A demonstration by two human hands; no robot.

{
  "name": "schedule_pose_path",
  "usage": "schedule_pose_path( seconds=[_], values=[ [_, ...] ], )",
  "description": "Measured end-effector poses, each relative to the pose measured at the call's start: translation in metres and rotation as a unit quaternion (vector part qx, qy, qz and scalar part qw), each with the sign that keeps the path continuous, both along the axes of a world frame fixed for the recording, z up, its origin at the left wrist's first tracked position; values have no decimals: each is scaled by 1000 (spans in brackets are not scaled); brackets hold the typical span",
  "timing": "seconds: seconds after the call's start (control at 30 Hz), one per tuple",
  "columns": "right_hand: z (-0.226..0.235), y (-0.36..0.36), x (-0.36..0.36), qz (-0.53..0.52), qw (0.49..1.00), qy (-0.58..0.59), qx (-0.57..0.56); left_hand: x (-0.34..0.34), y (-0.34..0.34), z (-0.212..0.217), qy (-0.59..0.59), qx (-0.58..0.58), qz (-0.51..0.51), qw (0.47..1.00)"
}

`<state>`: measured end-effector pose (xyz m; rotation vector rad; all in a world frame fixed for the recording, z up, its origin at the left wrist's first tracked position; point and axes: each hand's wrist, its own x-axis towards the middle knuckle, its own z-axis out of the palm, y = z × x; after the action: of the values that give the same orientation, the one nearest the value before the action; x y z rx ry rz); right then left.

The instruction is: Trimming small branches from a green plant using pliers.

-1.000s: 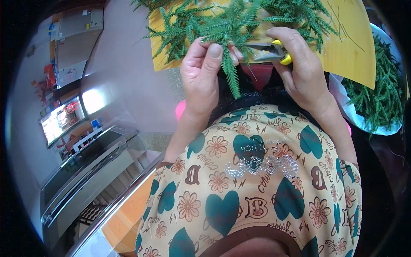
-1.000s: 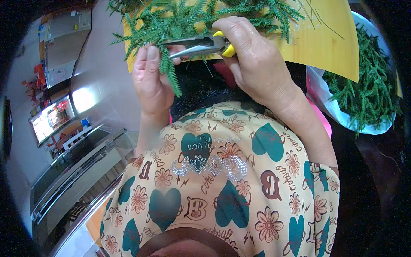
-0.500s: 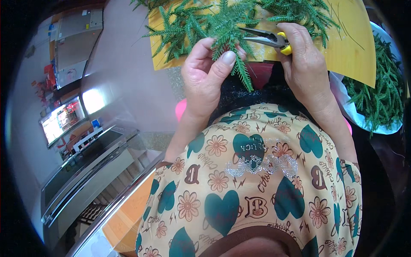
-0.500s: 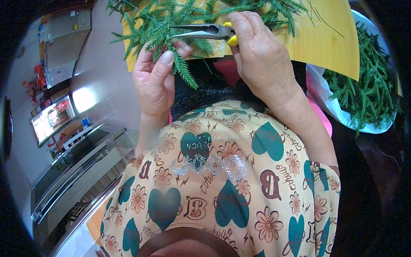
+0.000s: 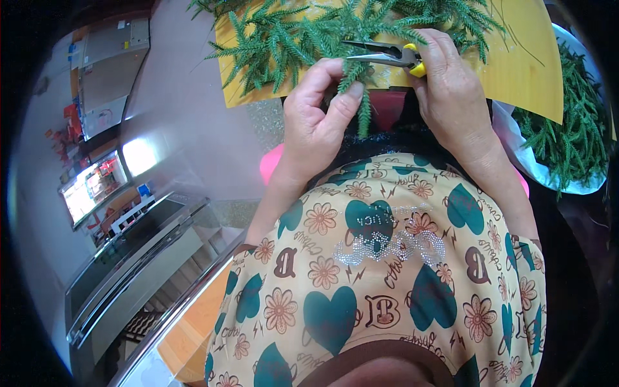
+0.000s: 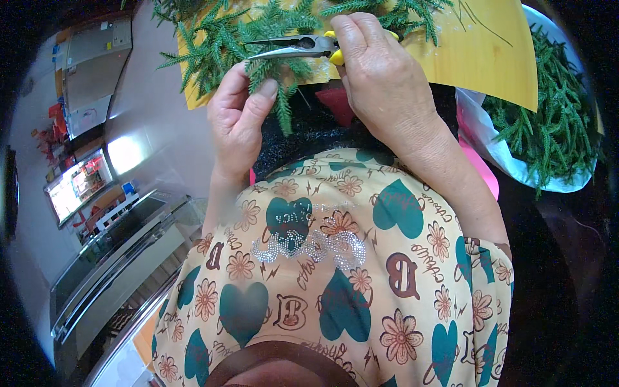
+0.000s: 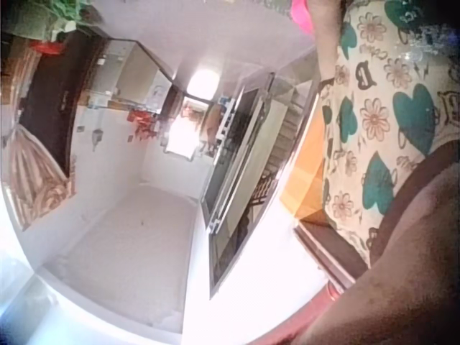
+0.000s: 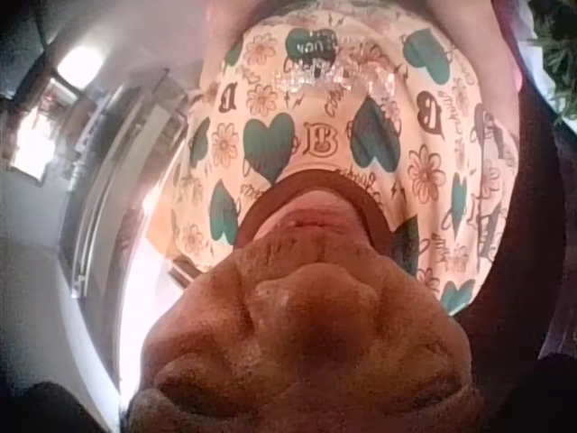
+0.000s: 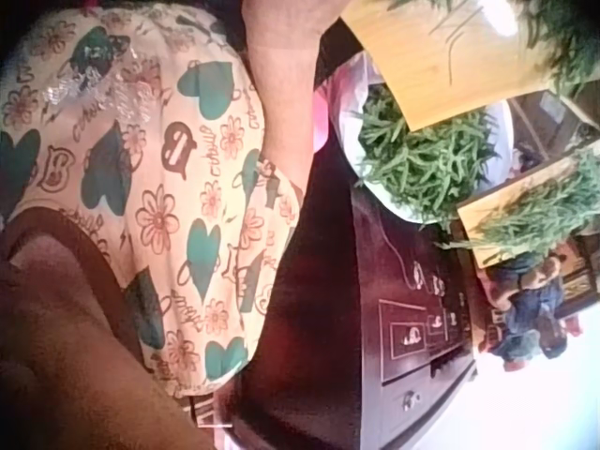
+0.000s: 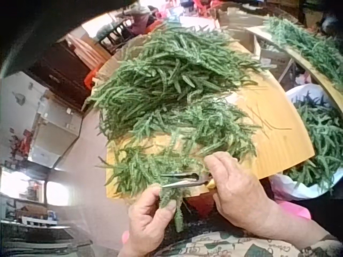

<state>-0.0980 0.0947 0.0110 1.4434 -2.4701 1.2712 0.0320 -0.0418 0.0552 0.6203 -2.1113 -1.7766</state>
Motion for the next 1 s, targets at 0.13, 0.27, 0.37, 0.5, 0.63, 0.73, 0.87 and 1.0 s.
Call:
schedule_pose_path(
  seconds=[0.13, 0.27, 0.37, 0.5, 0.63, 0.73, 0.87, 1.0],
  values=[
    [-1, 0, 1, 1, 1000, 2, 2, -3, -6, -8, 38, -162, -20, 986],
    [0, -2, 3, -4, 999, 36, 1, -9, -5, -11, 88, -291, -24, 952],
    [0, -4, 6, -11, 997, 80, 6, -10, -3, -14, 87, -293, -14, 952],
    [0, -5, 10, -27, 990, 140, 23, -12, 0, -13, 59, -267, -1, 962],
    [-2, -5, 12, -40, 985, 167, 36, -14, 1, -13, 60, -304, -12, 951],
    [-4, -5, 12, -46, 980, 187, 40, -13, -1, -15, 65, -281, -19, 957],
    [-5, -6, 10, -43, 979, 198, 30, -10, -3, -13, 27, -128, -42, 991],
    [-11, -6, 10, -48, 974, 219, 36, -10, -2, -12, 10, -140, -43, 989]
  ],
)
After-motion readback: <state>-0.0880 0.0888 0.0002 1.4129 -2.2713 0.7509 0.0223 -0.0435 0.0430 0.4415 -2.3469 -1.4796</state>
